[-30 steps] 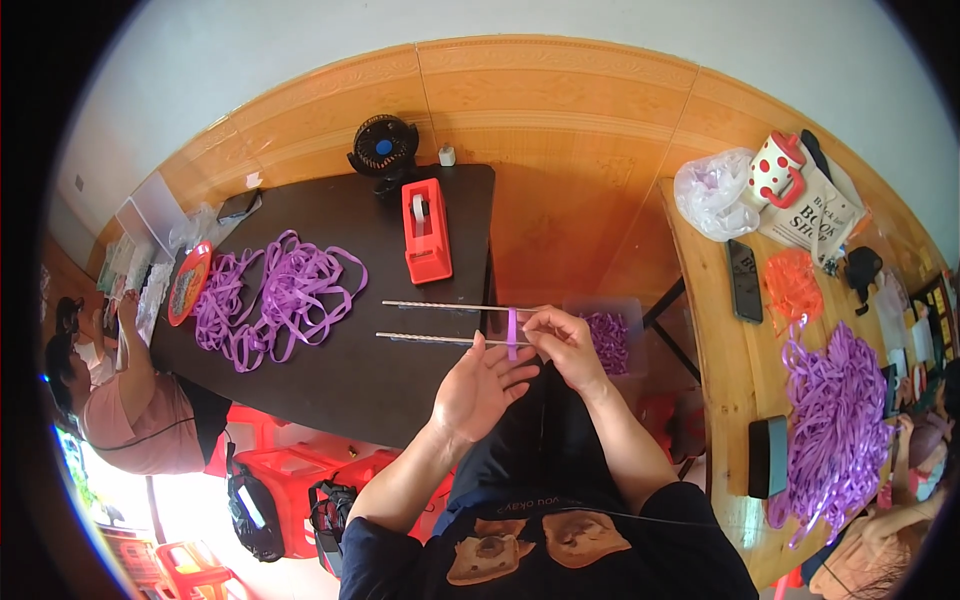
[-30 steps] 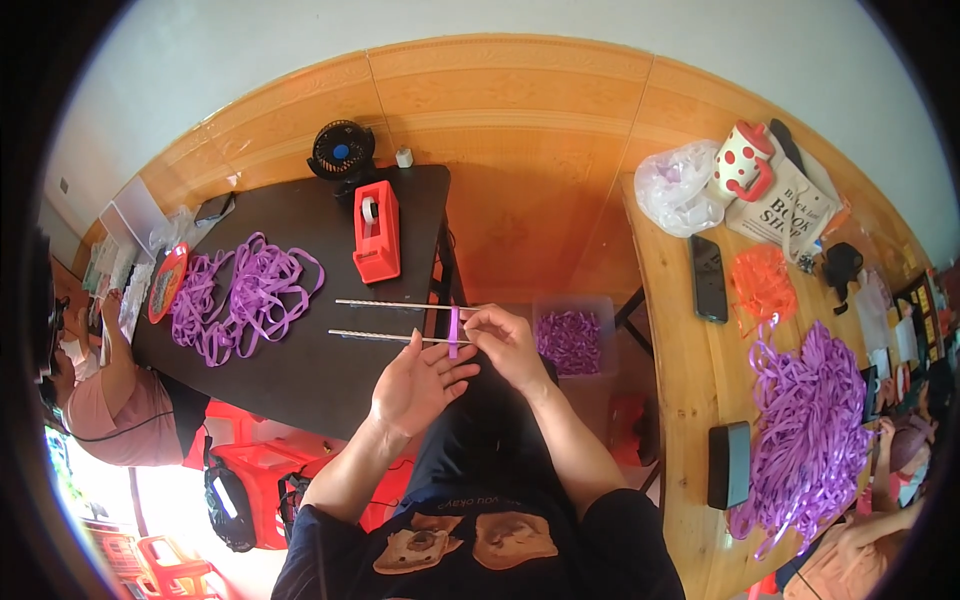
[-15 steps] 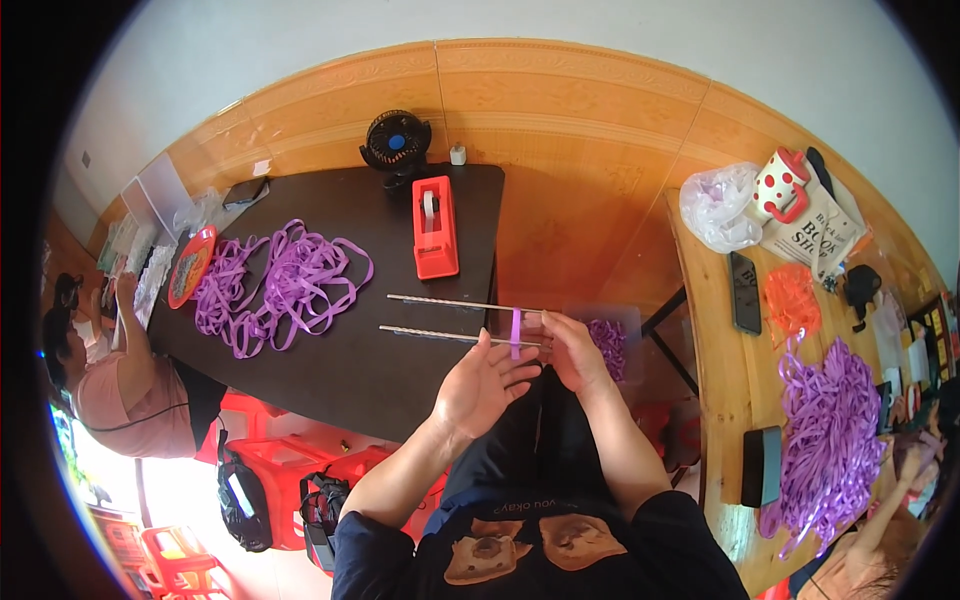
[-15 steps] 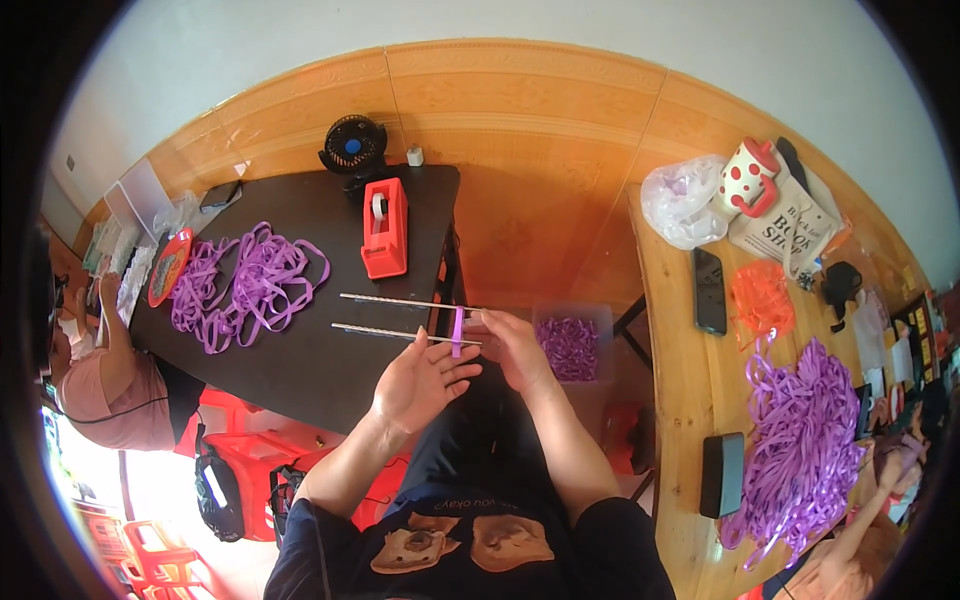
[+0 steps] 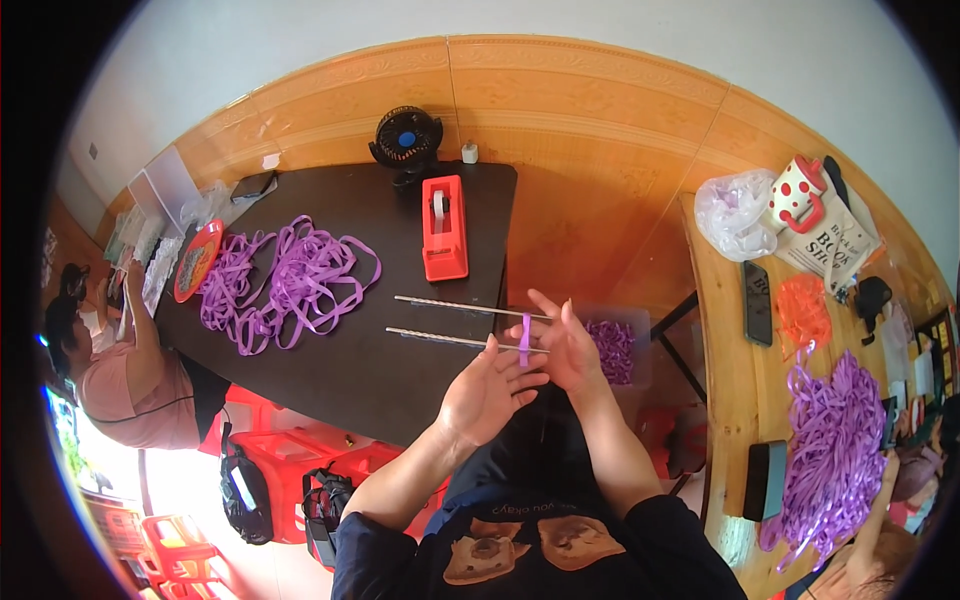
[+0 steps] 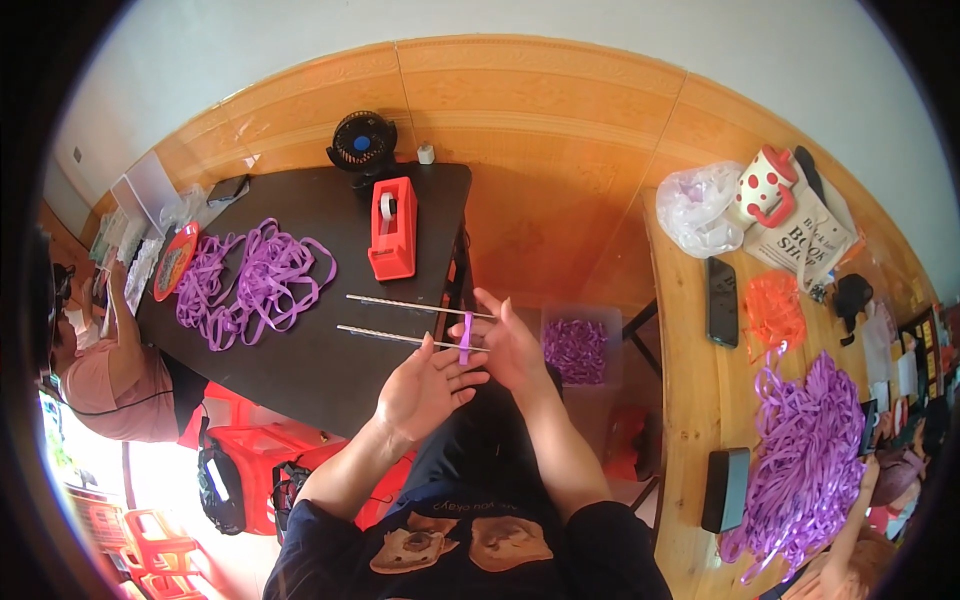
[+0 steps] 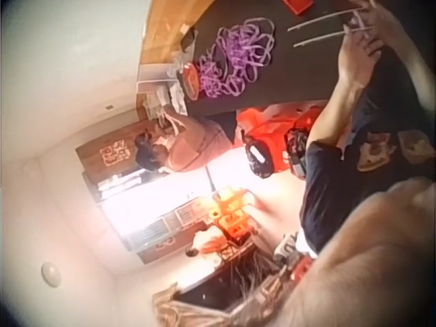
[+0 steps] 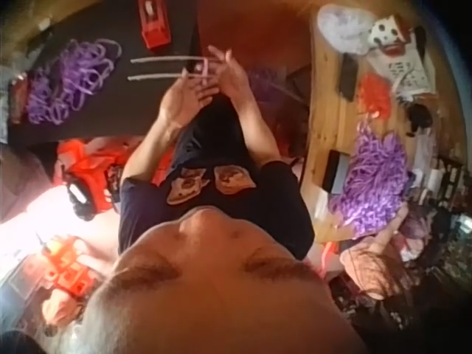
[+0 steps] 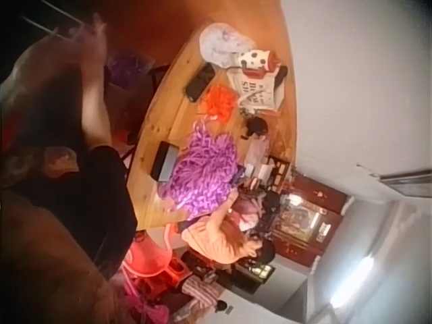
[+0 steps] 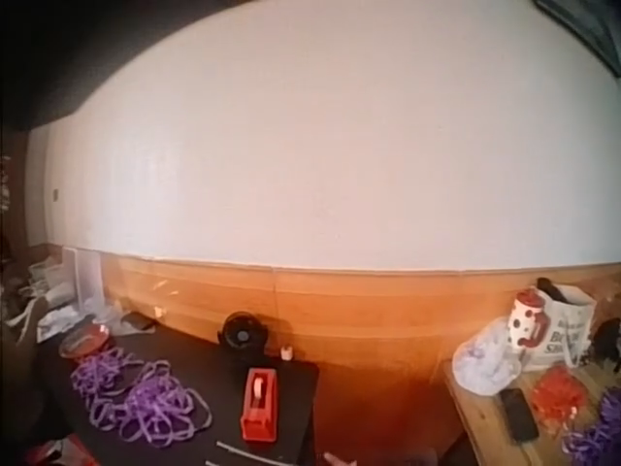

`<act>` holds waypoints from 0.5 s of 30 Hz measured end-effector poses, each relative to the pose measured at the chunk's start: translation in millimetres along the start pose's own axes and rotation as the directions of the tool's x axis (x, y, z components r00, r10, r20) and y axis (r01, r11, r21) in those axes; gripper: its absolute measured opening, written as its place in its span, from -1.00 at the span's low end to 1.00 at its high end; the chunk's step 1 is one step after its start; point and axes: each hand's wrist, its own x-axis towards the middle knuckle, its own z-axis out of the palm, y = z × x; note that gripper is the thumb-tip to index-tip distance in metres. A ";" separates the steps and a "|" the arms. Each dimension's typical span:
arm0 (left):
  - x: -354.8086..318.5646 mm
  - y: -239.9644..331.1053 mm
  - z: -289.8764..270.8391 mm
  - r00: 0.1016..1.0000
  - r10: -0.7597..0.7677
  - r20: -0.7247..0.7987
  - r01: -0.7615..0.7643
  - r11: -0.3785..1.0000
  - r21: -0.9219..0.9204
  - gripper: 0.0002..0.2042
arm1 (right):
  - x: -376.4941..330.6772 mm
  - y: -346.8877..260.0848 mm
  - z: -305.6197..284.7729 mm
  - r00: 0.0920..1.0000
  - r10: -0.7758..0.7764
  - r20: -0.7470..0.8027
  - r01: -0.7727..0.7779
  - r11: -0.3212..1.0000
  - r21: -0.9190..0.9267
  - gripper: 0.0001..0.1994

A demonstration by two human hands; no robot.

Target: Making decorative ribbon bows using a metal wire jig and adhesive tape.

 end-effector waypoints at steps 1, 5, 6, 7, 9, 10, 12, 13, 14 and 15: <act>-0.7 0.6 -0.2 1.000 0.001 0.001 -0.001 1.000 -0.006 -0.36 | -1.7 -1.1 -0.4 1.000 -0.013 -0.011 0.013 0.999 -0.029 -0.34; -1.7 0.9 0.0 1.000 -0.001 -0.009 0.001 1.000 -0.022 -0.37 | -8.0 -10.9 8.2 0.995 -0.090 -0.040 0.077 0.966 -0.248 -0.42; -1.6 1.3 0.4 1.000 -0.002 -0.014 0.001 1.000 -0.019 -0.37 | -10.9 -13.8 12.0 0.995 -0.086 -0.042 0.073 0.966 -0.249 -0.42; -2.0 1.1 0.5 1.000 -0.002 -0.019 0.002 1.000 -0.016 -0.37 | -13.8 -16.7 15.9 0.983 -0.113 -0.141 0.071 0.959 -0.274 -0.48; -1.5 1.4 1.8 1.000 -0.004 -0.021 0.003 1.000 -0.015 -0.36 | -15.1 -19.8 17.3 0.960 -0.148 -0.238 0.072 0.951 -0.302 -0.54; -1.1 1.5 2.3 1.000 -0.005 -0.027 0.005 1.000 -0.011 -0.36 | -14.4 -19.3 17.2 0.947 -0.185 -0.262 0.087 0.934 -0.346 -0.54; -1.8 1.5 -0.2 1.000 -0.003 -0.013 0.003 1.000 -0.013 -0.35 | -14.3 -16.7 17.4 0.933 -0.221 -0.285 0.100 0.917 -0.386 -0.53; -2.2 1.4 -0.8 1.000 0.000 0.000 0.000 1.000 -0.015 -0.34 | -14.8 -15.7 17.4 0.932 -0.235 -0.275 0.115 0.913 -0.391 -0.52; -2.0 1.5 -0.4 1.000 0.000 0.001 0.000 1.000 -0.013 -0.34 | -14.9 -15.2 18.0 0.932 -0.250 -0.264 0.131 0.909 -0.397 -0.51; -1.9 1.4 0.2 1.000 0.000 0.002 0.000 1.000 -0.009 -0.34 | -15.5 -14.5 19.3 0.931 -0.251 -0.263 0.133 0.908 -0.397 -0.51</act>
